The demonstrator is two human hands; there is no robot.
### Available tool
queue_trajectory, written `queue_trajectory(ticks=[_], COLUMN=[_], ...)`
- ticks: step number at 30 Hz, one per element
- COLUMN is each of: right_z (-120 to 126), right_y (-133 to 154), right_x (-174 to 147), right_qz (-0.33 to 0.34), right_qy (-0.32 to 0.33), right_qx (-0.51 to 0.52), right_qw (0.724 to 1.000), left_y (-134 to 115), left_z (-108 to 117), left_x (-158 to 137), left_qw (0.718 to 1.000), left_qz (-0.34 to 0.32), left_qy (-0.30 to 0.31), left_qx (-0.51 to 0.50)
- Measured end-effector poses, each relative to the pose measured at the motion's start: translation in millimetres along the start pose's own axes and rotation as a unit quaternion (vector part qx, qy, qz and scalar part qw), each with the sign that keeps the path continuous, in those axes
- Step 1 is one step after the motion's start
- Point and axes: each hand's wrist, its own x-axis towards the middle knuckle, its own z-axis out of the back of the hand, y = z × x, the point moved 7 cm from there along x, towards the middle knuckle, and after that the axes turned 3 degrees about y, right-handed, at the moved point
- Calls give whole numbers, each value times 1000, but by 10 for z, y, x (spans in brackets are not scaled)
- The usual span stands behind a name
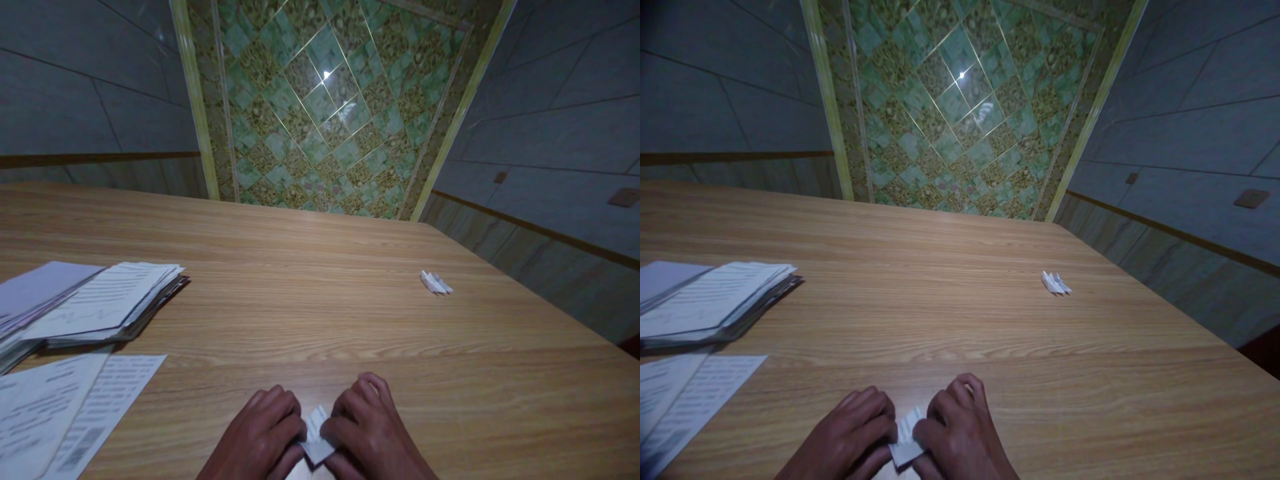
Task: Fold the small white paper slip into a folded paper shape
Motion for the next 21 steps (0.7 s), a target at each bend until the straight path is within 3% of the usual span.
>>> queue_trajectory(ticks=[5,11,17,21], right_z=[-93,-124,-148,-143], right_y=[-83,-150,-174,-169], right_x=[-1,0,10,-5], right_qz=[-93,-180,-202,-191], right_qy=[44,73,71,36], right_qx=[70,82,64,42], right_qw=[992,978,975,980], left_y=[74,165,218,218], left_z=[6,-56,-53,-25], left_x=[9,21,44,47], left_qw=[999,992,985,988], left_qz=[36,114,162,149], left_qy=[6,32,33,5], left_qx=[-37,-44,-43,-32])
